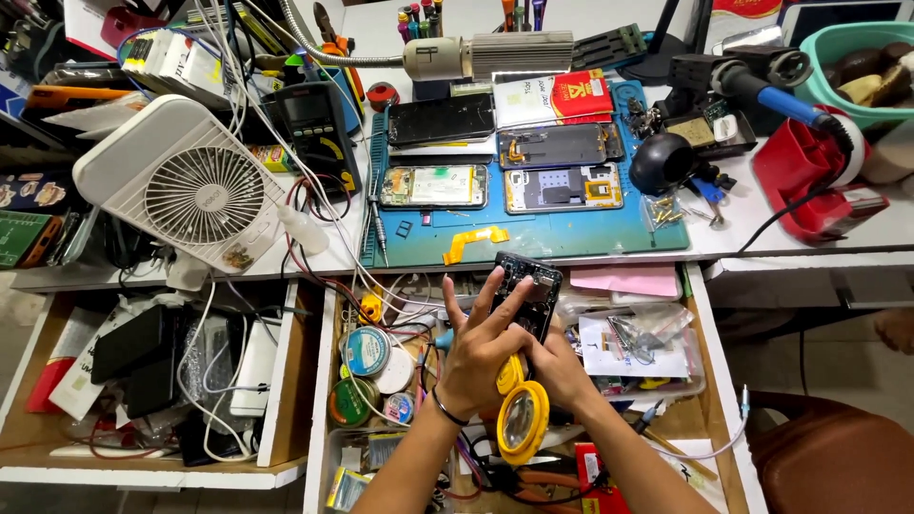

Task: Technician inspecting a mobile phone motherboard and internal components using a magnifying glass at a repair station.

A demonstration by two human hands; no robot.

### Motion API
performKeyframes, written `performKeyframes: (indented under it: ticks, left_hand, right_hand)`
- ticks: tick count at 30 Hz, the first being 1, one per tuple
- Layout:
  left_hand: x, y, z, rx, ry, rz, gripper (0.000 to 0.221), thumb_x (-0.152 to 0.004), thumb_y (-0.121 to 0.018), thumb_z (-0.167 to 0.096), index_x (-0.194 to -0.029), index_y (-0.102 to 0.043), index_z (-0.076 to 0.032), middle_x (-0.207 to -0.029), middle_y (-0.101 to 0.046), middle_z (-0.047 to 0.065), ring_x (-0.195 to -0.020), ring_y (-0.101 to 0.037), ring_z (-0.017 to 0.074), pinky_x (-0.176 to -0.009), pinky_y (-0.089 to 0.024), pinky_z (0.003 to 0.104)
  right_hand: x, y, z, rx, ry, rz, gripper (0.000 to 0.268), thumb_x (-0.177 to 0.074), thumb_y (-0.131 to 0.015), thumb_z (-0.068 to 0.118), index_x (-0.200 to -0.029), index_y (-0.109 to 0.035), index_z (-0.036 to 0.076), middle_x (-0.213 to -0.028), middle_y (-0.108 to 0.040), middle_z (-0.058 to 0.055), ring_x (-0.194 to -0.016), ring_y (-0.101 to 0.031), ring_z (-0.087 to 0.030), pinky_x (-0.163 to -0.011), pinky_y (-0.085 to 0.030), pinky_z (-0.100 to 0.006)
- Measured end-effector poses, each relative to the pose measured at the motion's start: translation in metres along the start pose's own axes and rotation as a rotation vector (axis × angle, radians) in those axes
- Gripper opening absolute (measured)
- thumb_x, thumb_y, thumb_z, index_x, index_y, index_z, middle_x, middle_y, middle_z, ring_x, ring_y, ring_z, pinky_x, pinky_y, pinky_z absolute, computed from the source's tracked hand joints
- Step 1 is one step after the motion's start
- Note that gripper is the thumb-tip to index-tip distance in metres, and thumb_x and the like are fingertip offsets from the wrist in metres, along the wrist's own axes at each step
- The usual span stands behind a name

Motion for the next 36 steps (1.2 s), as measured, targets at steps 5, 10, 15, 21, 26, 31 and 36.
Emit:
performKeyframes:
  ticks: [5, 10, 15, 21, 26, 31, 36]
  left_hand:
    - [-0.004, 0.003, -0.004, 0.031, 0.003, 0.030, 0.024, -0.091, -0.063, -0.041, -0.076, -0.060, -0.021, -0.155, -0.053, 0.005, -0.153, -0.030, 0.0348, -0.115, 0.013, 0.073]
    - [-0.006, 0.007, -0.006, 0.081, -0.032, 0.044, 0.033, -0.089, -0.064, -0.052, -0.076, -0.059, -0.022, -0.148, -0.060, 0.001, -0.152, -0.034, 0.0322, -0.116, 0.017, 0.072]
    - [-0.018, 0.025, -0.023, 0.112, -0.054, 0.023, 0.016, -0.094, -0.058, -0.022, -0.080, -0.058, -0.013, -0.150, -0.054, 0.013, -0.153, -0.027, 0.0380, -0.118, 0.013, 0.077]
    - [-0.018, 0.023, -0.018, 0.150, -0.076, 0.099, 0.013, -0.087, -0.064, -0.025, -0.085, -0.064, -0.012, -0.148, -0.057, 0.013, -0.153, -0.028, 0.0382, -0.116, 0.018, 0.075]
    - [-0.019, 0.031, -0.023, 0.157, -0.077, -0.007, 0.022, -0.095, -0.053, -0.026, -0.087, -0.065, -0.010, -0.133, -0.068, 0.014, -0.145, -0.042, 0.0419, -0.116, 0.015, 0.076]
    - [-0.019, 0.024, -0.024, 0.127, -0.039, 0.032, 0.009, -0.091, -0.059, -0.012, -0.084, -0.064, -0.010, -0.136, -0.067, 0.015, -0.148, -0.035, 0.0412, -0.116, 0.014, 0.076]
    - [-0.017, 0.026, -0.027, 0.236, -0.080, 0.008, 0.034, -0.090, -0.056, -0.040, -0.093, -0.068, -0.009, -0.132, -0.069, 0.015, -0.144, -0.044, 0.0422, -0.116, 0.014, 0.078]
  right_hand:
    - [-0.002, 0.000, 0.000, 0.004, -0.016, 0.028, 0.031, -0.101, -0.053, 0.022, -0.087, -0.071, 0.001, -0.066, -0.063, -0.006, -0.060, -0.056, -0.016, -0.059, -0.048, -0.032]
    - [-0.005, 0.000, 0.000, 0.007, -0.035, 0.056, 0.030, -0.101, -0.053, 0.023, -0.084, -0.068, 0.002, -0.065, -0.061, -0.006, -0.058, -0.054, -0.016, -0.056, -0.045, -0.031]
    - [-0.005, 0.000, 0.000, 0.018, -0.064, 0.084, 0.030, -0.100, -0.053, 0.024, -0.080, -0.064, 0.003, -0.063, -0.059, -0.005, -0.055, -0.051, -0.015, -0.052, -0.042, -0.029]
    - [-0.007, 0.000, -0.001, 0.028, -0.088, 0.121, 0.031, -0.100, -0.054, 0.025, -0.076, -0.060, 0.005, -0.061, -0.056, -0.005, -0.052, -0.049, -0.015, -0.048, -0.038, -0.027]
    - [-0.011, 0.003, 0.003, 0.030, -0.130, 0.121, 0.030, -0.099, -0.054, 0.024, -0.074, -0.056, 0.007, -0.062, -0.056, -0.005, -0.051, -0.049, -0.015, -0.046, -0.038, -0.027]
    - [-0.011, 0.006, 0.004, 0.025, -0.161, 0.089, 0.027, -0.098, -0.055, 0.021, -0.073, -0.054, 0.008, -0.062, -0.056, -0.005, -0.052, -0.051, -0.016, -0.047, -0.040, -0.028]
    - [-0.009, 0.007, 0.001, 0.031, -0.156, 0.067, 0.026, -0.095, -0.054, 0.019, -0.071, -0.053, 0.009, -0.061, -0.055, -0.004, -0.052, -0.049, -0.016, -0.046, -0.039, -0.029]
Point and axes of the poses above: each hand's wrist, its own x-axis away from the middle knuckle, its own y-axis out of the back of the hand, z = x × y, the point moved 2 cm from there along -x, towards the middle knuckle
